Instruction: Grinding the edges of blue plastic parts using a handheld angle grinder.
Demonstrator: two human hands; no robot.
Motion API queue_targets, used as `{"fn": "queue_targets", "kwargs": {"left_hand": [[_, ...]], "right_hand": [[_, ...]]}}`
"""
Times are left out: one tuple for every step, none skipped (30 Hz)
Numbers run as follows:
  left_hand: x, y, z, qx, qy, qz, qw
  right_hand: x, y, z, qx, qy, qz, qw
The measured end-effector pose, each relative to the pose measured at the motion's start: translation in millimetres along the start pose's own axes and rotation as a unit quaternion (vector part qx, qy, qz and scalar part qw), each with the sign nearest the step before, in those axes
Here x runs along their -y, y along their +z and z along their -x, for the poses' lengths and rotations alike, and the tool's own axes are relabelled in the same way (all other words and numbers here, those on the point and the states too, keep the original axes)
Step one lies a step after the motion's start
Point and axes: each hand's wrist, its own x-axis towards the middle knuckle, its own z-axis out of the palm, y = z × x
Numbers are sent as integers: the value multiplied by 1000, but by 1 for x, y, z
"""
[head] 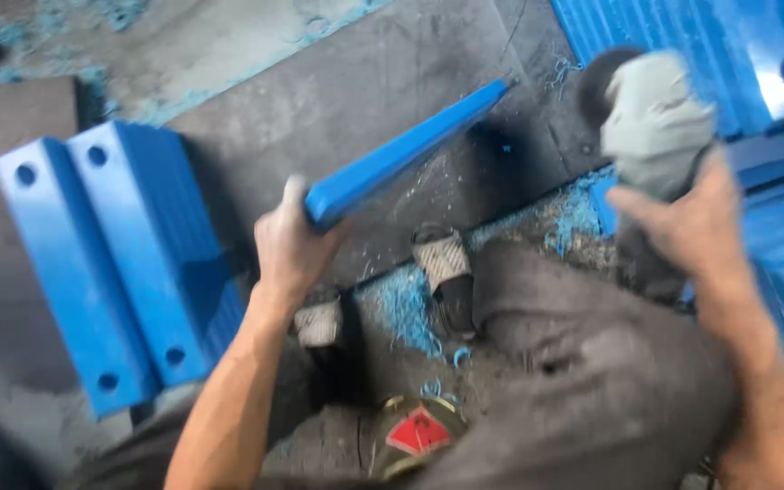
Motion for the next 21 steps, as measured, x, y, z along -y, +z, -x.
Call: {"fn": "queue_targets", "kwargs": {"left_hand": [[-25, -18, -1, -2, -5, -2, 1000], [-48, -35, -2, -13, 22, -36, 999], [-70, -50, -4, -26, 50, -69, 996], [-84, -60, 2, -30, 47, -72, 996], [-98, -69, 4, -26, 52, -88, 994], [-111, -78, 6, -23, 57, -104, 993], [-114, -78, 12, -25, 56, -105, 993], [-116, -78, 16, -24, 68, -126, 989], [-117, -77, 18, -26, 78, -148, 986], [-116, -75, 25, -31, 75, -150, 985], [-114, -75, 31, -32, 71, -126, 989], [-111, -75, 37, -33, 67, -103, 992], [-114, -82, 40, -40, 62, -104, 992], [-117, -89, 42, -40, 99, -31, 994], [-120, -96, 43, -39, 137, 44, 989], [-118, -99, 48, -45, 134, 44, 989], [-118, -99, 55, -26, 114, 110, 987], [-117, -98, 60, -6, 93, 175, 980], [-113, -89, 66, -5, 94, 180, 979], [-108, -79, 72, -18, 65, 249, 966], [-103, -68, 79, -32, 33, 316, 948]], "right_hand": [[21, -19, 3, 4, -3, -2, 1000], [41, -37, 6, -8, -43, -27, 999], [60, -53, 8, -22, -84, -53, 995], [39, -63, 13, -20, -88, -55, 994], [19, -72, 16, 5, 9, -43, 999], [-2, -81, 17, 31, 105, -31, 994], [11, -89, 22, 31, 102, -31, 994], [24, -97, 26, 82, 109, -72, 988], [37, -103, 24, 135, 111, -115, 978], [52, -105, 33, 137, 105, -115, 978], [71, -108, 39, 134, 75, -80, 985], [90, -111, 46, 130, 46, -44, 989], [112, -113, 57, 132, 37, -43, 990], [133, -114, 68, 122, -55, -32, 991], [155, -117, 80, 110, -145, -20, 983], [171, -118, 81, 112, -152, -17, 982], [184, -120, 86, 123, -164, -32, 978], [197, -121, 91, 133, -176, -47, 974], [208, -121, 94, 133, -174, -43, 975], [220, -121, 96, 133, -188, 11, 973], [231, -120, 98, 135, -201, 66, 968]]}}
